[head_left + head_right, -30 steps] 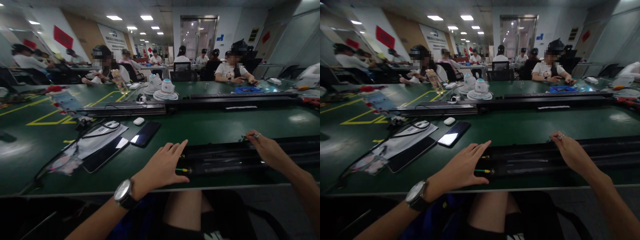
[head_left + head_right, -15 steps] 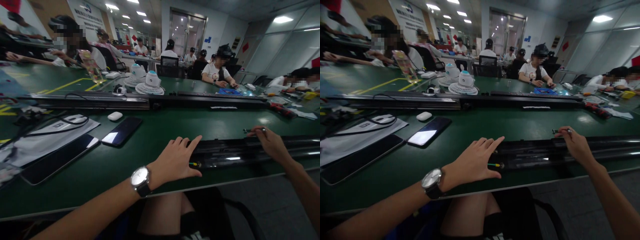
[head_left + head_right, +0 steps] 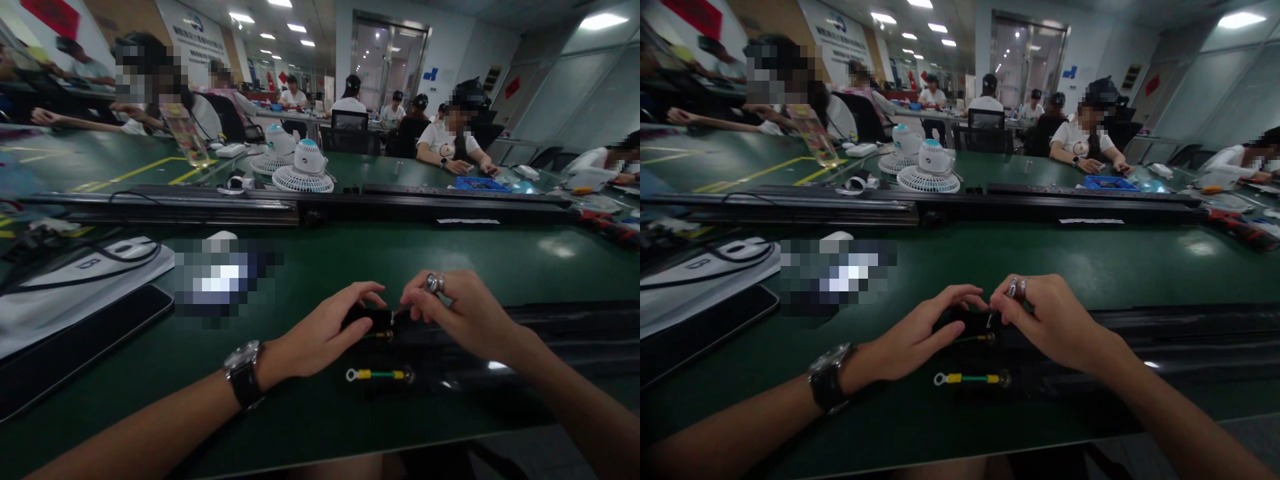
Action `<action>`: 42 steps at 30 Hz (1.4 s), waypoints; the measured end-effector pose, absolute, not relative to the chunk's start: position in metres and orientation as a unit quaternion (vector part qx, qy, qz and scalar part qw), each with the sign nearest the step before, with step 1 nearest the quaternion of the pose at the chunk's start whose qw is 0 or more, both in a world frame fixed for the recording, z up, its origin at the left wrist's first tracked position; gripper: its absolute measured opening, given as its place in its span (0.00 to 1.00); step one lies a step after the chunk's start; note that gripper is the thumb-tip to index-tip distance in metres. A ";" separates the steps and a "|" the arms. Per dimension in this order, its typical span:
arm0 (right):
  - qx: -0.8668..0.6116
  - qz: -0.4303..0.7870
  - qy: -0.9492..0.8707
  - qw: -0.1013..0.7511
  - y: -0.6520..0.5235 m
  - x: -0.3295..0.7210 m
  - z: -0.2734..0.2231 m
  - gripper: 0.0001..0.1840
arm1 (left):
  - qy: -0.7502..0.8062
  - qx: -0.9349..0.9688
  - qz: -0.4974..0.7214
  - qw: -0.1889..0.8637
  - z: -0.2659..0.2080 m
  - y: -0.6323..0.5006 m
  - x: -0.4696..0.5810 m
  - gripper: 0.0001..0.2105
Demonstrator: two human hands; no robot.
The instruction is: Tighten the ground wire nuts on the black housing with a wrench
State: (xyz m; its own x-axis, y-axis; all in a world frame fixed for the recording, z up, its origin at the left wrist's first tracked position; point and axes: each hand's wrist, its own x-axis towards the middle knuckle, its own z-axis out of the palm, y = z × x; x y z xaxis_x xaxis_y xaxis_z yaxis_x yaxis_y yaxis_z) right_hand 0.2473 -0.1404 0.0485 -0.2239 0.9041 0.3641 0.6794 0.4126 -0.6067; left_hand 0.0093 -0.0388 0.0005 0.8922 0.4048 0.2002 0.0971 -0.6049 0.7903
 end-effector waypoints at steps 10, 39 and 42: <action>-0.509 0.154 -0.773 0.344 -0.154 0.246 0.034 0.09 | 0.161 0.888 0.134 0.409 0.000 -0.042 0.012 0.17; -0.433 0.174 -0.856 0.221 -0.120 0.268 0.068 0.10 | 0.155 0.905 0.157 0.363 -0.007 -0.024 0.002 0.14; -0.415 0.135 -0.865 0.246 -0.120 0.264 0.066 0.09 | 0.156 0.908 0.150 0.359 -0.008 -0.021 -0.002 0.15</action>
State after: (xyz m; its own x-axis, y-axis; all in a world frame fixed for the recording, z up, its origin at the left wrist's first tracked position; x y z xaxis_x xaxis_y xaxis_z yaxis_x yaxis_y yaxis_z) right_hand 0.2640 -0.1198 0.0663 -0.5334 0.7853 0.3144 0.6524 0.6185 -0.4380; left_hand -0.0021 -0.0212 -0.0084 0.9065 0.3905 0.1607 0.1750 -0.6936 0.6988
